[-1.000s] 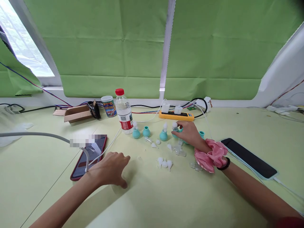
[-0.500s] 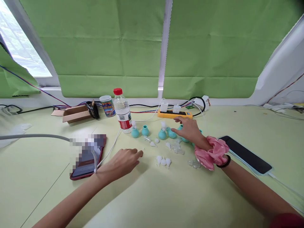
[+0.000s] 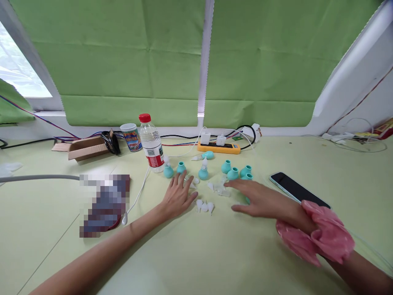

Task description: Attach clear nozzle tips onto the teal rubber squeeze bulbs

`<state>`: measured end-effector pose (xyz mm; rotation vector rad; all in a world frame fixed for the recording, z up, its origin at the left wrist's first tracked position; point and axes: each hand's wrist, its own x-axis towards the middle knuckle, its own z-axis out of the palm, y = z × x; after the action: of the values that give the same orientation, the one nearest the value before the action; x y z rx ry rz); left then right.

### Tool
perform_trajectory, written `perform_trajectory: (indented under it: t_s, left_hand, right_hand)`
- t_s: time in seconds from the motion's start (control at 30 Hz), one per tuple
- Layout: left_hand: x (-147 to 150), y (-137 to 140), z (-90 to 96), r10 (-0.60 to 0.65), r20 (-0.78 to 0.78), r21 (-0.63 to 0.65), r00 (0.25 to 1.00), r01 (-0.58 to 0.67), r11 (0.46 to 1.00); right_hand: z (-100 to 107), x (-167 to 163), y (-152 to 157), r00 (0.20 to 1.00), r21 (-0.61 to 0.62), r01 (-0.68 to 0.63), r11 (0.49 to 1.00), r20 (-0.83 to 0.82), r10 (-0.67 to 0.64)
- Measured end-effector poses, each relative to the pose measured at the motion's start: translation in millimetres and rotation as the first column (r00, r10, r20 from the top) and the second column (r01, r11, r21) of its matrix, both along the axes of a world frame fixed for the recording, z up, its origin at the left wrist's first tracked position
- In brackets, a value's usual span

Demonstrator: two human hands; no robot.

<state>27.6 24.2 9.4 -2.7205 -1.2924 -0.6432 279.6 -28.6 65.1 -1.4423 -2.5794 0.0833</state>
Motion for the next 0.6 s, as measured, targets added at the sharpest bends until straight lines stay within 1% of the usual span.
perform_trajectory:
  t_s: [0.03,0.07,0.13,0.2,0.27,0.33,0.47,0.53,0.6]
  left_hand:
    - [1,1,-2.5,-0.014,-0.008,-0.023,1.0,0.013,1.0]
    - [1,2,-4.7,-0.042,-0.017,-0.045,0.999,0.041,0.998]
    - [2,1,-6.6,-0.109,-0.019,-0.079,0.994,0.107,0.991]
    - [2,-2,-4.9,-0.164,-0.003,-0.107,0.987,0.162,0.981]
    - [3,-6,-1.2,-0.192,0.029,-0.123,0.981,0.194,0.973]
    - [4,-7,1.7,-0.197,0.063,-0.123,0.978,0.203,0.971]
    - [7,-3,-0.2,-0.15,0.08,-0.123,0.985,0.159,0.98]
    - [8,1,-2.5,-0.158,0.062,-0.136,0.986,0.165,0.977]
    - [9,3,-2.8,-0.19,0.056,-0.144,0.98,0.196,0.97]
  right_hand:
    - [-8,-1,-6,0.999,0.0,-0.021,1.0,-0.027,0.021]
    - [-16,-4,-11,0.999,0.013,-0.015,1.0,-0.041,0.015]
    - [-36,-10,-15,0.998,0.061,0.06,0.996,-0.033,-0.058]
    - [-53,-17,-11,0.991,0.119,0.132,0.984,-0.032,-0.129]
    - [-65,-23,-3,0.99,0.156,0.143,0.977,-0.035,-0.139]
    - [-70,-29,6,0.991,0.173,0.129,0.976,-0.041,-0.124]
    - [-69,-42,13,0.992,0.201,0.111,0.973,-0.086,-0.095]
    - [-67,-50,10,0.992,0.209,0.041,0.977,-0.127,-0.014]
    - [-65,-57,6,0.98,0.227,-0.045,0.973,-0.179,0.087]
